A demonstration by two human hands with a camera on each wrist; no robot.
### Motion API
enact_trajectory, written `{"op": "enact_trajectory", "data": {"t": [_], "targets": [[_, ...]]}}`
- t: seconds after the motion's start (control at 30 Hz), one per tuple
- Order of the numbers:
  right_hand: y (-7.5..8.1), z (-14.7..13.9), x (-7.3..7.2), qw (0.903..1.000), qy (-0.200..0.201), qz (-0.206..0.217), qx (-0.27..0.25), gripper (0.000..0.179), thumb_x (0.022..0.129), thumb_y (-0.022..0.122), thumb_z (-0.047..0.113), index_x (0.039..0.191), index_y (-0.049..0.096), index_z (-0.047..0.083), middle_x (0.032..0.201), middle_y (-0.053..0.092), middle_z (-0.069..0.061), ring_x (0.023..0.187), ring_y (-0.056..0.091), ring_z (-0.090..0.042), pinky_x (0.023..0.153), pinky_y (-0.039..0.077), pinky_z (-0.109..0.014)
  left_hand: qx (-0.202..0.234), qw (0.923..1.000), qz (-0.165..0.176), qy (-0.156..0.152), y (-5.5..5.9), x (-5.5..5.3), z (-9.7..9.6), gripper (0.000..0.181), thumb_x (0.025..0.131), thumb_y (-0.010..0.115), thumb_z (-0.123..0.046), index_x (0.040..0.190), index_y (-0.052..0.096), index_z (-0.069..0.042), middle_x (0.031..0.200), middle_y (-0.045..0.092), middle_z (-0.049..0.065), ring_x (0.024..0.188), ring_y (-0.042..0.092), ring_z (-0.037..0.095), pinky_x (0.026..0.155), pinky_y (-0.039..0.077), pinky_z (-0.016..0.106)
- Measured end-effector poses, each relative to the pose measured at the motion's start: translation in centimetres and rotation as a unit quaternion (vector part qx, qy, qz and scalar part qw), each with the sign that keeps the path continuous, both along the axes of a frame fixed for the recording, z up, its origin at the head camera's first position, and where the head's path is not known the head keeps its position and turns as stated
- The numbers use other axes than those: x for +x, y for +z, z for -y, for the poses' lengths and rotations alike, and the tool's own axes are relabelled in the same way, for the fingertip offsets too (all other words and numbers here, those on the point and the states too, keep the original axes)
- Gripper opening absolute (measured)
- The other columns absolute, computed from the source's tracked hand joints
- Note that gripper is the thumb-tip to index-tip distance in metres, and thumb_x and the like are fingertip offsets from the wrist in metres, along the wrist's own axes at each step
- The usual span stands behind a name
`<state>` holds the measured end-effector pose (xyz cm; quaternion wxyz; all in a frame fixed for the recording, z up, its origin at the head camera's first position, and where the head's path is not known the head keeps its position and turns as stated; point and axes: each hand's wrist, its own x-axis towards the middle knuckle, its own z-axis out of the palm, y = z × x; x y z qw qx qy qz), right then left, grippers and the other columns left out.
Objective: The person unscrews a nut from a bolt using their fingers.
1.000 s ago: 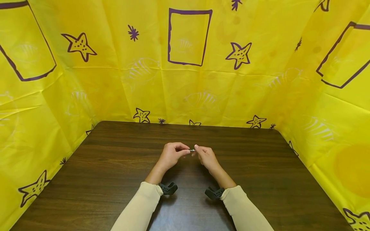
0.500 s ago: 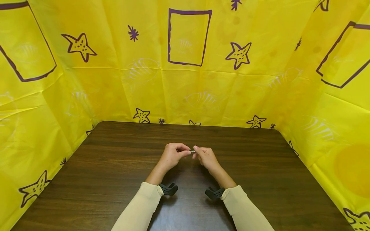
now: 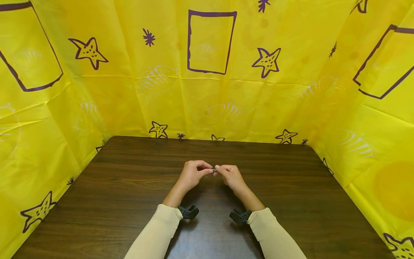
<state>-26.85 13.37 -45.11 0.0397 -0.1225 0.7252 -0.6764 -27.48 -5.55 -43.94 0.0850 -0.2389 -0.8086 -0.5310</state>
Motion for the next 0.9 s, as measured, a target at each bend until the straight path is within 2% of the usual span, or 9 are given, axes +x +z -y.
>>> {"op": "enact_trajectory", "data": {"t": [0.27,0.47,0.6,0.77,0.9], "targets": [[2.3,0.2,1.7,0.9994,0.009,-0.030,-0.016,0.025,0.095,0.061,0.005,0.098,0.061,-0.020,0.048,0.033,0.007,0.041,0.026,-0.003,0.043,0.022,-0.021,0.003,1.0000,-0.001,0.005,0.1,0.0,0.1,0.004,0.085,0.076,-0.012,0.088,0.076,-0.010,0.072,0.068,-0.003,0.063,0.065,0.019,0.056,0.051,0.027],[2.4,0.2,1.8,0.9975,0.023,-0.060,-0.029,0.020,0.091,0.064,-0.002,0.104,0.061,-0.018,0.051,0.035,0.006,0.040,0.027,-0.003,0.042,0.023,-0.021,0.006,0.9999,0.009,0.008,0.1,0.0,0.2,0.004,0.085,0.076,-0.012,0.088,0.076,-0.010,0.076,0.069,-0.002,0.065,0.067,0.024,0.057,0.052,0.028],[2.3,0.2,1.7,0.9968,0.026,-0.070,-0.030,0.023,0.089,0.065,-0.005,0.107,0.061,-0.018,0.053,0.035,0.005,0.041,0.028,-0.003,0.042,0.023,-0.020,0.004,0.9998,0.014,0.012,0.0,0.0,0.3,0.005,0.085,0.076,-0.013,0.089,0.076,-0.010,0.079,0.070,-0.002,0.065,0.067,0.022,0.057,0.053,0.029],[2.1,0.2,1.6,0.9963,0.026,-0.074,-0.035,0.025,0.087,0.066,-0.009,0.109,0.060,-0.019,0.053,0.034,0.004,0.042,0.028,-0.003,0.042,0.024,-0.020,0.003,0.9997,0.015,0.019,0.0,-0.1,0.3,0.007,0.084,0.077,-0.015,0.088,0.076,-0.010,0.075,0.069,-0.005,0.063,0.065,0.019,0.056,0.052,0.029],[2.2,0.2,1.6,0.9961,0.026,-0.075,-0.039,0.025,0.085,0.066,-0.012,0.109,0.060,-0.018,0.054,0.033,0.003,0.042,0.029,-0.003,0.043,0.024,-0.020,0.008,0.9997,0.019,0.014,0.1,-0.1,0.3,0.005,0.084,0.077,-0.013,0.088,0.076,-0.010,0.076,0.069,-0.003,0.064,0.067,0.024,0.056,0.053,0.030]]}}
